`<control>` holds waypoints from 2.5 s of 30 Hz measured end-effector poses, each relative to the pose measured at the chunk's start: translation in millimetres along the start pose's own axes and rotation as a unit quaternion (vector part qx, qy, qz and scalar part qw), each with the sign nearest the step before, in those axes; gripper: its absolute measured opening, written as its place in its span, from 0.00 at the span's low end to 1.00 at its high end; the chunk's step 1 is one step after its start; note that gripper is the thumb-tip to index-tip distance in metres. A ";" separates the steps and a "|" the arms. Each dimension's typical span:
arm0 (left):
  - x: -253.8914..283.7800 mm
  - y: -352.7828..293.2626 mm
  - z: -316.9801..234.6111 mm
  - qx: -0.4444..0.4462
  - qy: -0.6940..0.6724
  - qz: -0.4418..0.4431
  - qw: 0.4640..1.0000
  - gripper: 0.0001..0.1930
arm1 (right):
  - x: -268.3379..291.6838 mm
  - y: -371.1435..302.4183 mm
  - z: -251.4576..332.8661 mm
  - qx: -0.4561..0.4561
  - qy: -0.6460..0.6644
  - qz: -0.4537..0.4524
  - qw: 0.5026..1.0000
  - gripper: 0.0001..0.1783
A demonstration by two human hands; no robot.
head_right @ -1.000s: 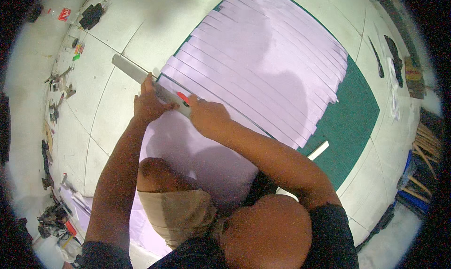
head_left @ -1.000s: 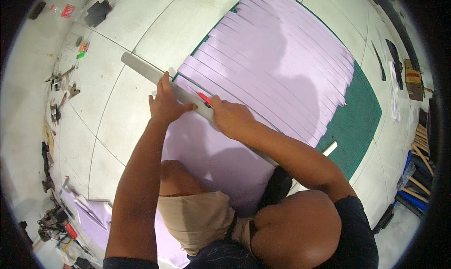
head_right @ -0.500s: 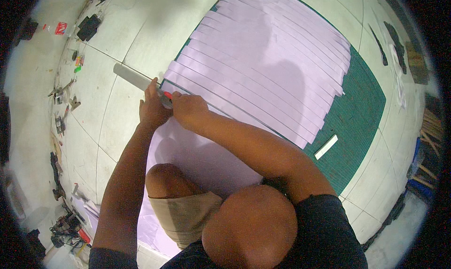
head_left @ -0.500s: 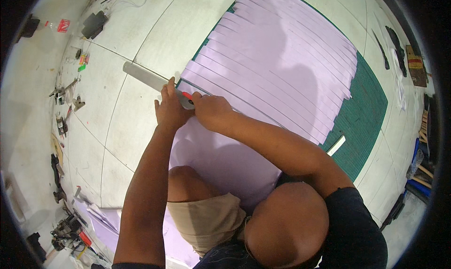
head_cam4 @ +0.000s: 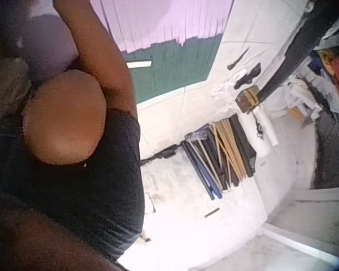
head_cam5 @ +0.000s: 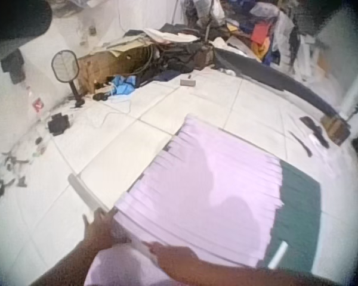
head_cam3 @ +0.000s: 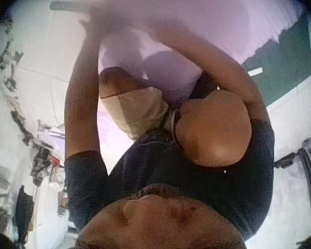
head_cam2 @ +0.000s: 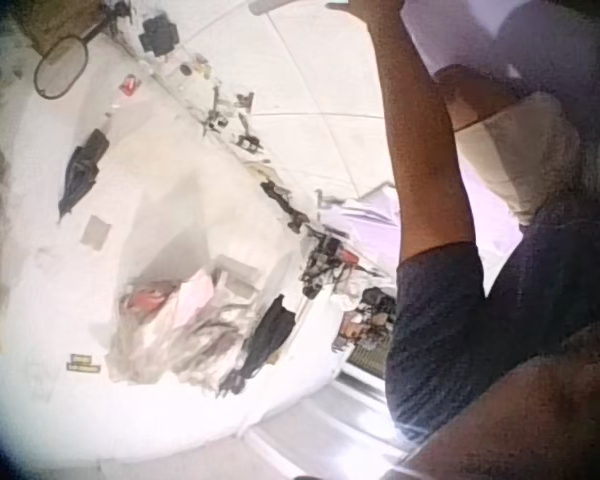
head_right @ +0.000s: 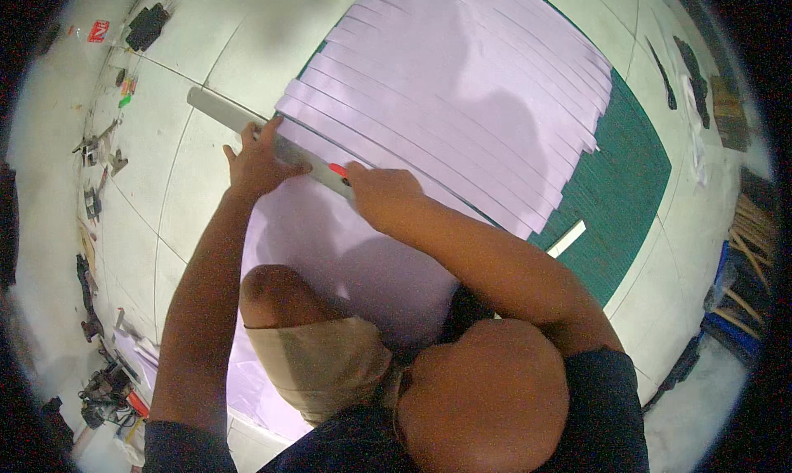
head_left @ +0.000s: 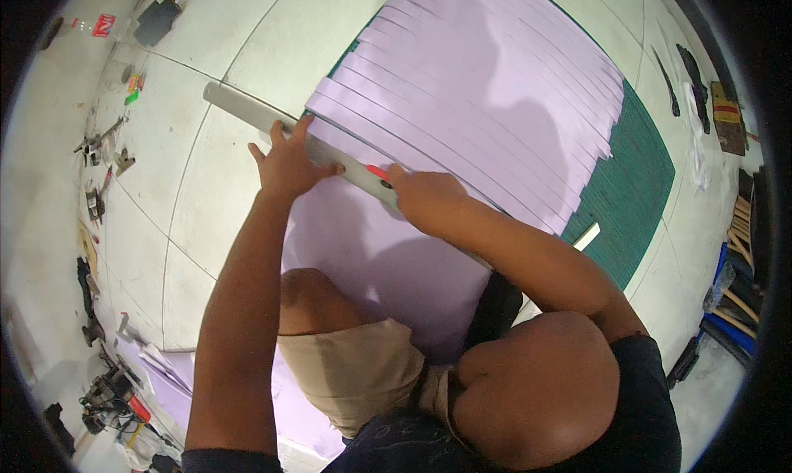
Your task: The person cuts a purple fabric into strips using a utility knife and a metal ruler, then picks up and stacks the cut strips.
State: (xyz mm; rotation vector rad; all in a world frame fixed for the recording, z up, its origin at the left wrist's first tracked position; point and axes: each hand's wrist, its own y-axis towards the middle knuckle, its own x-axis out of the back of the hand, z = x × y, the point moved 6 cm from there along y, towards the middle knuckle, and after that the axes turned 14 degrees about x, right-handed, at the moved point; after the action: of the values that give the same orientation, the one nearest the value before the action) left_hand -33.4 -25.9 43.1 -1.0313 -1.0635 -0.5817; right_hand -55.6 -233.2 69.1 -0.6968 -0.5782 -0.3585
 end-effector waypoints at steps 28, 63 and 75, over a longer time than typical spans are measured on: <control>-16.9 13.4 9.1 -0.016 -0.040 -0.015 0.999 0.59 | -47.9 -326.3 -128.2 -0.207 -0.064 0.159 0.963 0.13; -1.5 2.1 0.7 -0.003 -0.028 0.015 1.000 0.53 | 0.2 61.1 15.4 0.035 0.027 -0.090 0.995 0.14; -10.7 7.2 6.8 -0.007 -0.016 0.000 1.000 0.55 | -53.9 -158.2 -81.1 -0.115 -0.030 0.078 0.990 0.14</control>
State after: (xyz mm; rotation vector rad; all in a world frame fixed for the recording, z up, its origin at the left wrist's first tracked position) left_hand -34.8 -17.4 31.3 -1.0554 -1.0884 -0.5752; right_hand -145.1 -395.9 64.5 -0.9725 -0.5400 -0.2601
